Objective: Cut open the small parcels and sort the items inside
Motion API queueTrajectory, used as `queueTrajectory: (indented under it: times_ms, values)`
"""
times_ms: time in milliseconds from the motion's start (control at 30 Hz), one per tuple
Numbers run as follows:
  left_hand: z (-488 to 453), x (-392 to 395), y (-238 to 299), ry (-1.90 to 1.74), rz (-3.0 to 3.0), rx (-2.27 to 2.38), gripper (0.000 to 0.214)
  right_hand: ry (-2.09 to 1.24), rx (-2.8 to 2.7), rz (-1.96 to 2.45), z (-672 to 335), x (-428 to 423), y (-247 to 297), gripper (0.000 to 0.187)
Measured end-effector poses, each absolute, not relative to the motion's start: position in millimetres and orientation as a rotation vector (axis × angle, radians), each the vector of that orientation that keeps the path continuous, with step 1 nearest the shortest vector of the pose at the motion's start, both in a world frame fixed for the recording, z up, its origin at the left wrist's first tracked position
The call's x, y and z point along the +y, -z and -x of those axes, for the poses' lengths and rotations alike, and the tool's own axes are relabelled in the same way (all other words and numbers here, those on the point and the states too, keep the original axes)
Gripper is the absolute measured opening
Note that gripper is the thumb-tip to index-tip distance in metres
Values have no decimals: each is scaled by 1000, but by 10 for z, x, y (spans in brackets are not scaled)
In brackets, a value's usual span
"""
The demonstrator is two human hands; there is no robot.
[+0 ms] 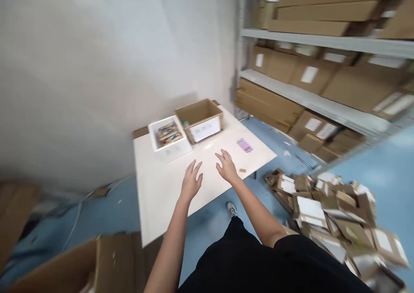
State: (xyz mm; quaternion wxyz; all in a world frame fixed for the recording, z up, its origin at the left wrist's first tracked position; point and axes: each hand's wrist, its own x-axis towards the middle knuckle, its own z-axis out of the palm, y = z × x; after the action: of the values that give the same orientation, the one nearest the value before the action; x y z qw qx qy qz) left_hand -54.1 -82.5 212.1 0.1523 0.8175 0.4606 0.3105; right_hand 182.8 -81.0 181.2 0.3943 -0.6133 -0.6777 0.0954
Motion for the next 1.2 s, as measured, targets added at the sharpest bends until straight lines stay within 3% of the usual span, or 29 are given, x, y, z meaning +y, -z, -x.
queueTrajectory:
  times_ms: [267, 567, 767, 1200]
  values:
    - [2912, -2774, -2075, -1040, -1764, 2190, 54, -597, -2221, 920, 900, -1435, -1731, 55]
    - [4133, -4629, -1699, -1250, -929, 2670, 48, -832, -2603, 267, 2995, -2543, -1606, 58]
    - [4447, -4955, -1242, -1207, -675, 2687, 47, -978, -2693, 154, 3660, -2724, -1319, 61]
    - [5344, -4869, -605, -1007, -342, 2681, 51, -1287, -2931, 30, 5064, -2584, -737, 69]
